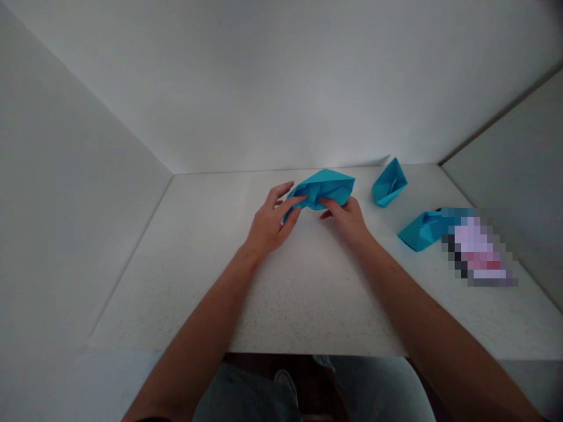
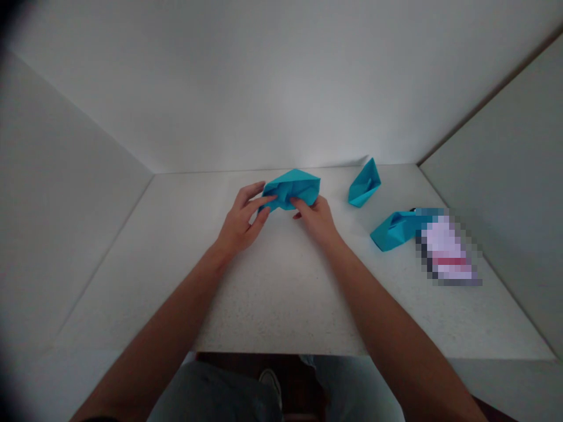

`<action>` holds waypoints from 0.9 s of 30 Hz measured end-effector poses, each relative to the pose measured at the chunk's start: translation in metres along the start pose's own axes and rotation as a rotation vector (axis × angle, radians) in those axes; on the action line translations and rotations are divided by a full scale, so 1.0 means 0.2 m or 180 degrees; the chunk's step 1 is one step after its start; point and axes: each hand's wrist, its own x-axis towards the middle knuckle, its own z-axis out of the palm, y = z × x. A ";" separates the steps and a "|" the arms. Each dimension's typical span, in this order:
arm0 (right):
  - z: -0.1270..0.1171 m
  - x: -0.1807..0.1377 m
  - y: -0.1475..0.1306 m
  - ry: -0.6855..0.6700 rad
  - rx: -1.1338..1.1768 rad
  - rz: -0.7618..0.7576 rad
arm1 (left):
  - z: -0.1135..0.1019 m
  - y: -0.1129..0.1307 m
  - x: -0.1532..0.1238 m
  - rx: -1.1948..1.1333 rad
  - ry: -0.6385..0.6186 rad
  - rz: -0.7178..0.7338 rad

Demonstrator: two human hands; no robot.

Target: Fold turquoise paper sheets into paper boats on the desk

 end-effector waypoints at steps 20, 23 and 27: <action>-0.04 0.02 0.06 0.0208 -0.0173 -0.0391 | -0.02 -0.06 0.02 0.0015 0.0309 -0.0431; -0.08 0.03 0.05 0.0533 -0.0444 -0.0824 | -0.03 -0.05 0.02 0.0122 0.0219 -0.0485; -0.11 0.03 0.03 0.0585 -0.0588 -0.0933 | -0.04 -0.06 0.02 0.0217 0.0392 -0.0508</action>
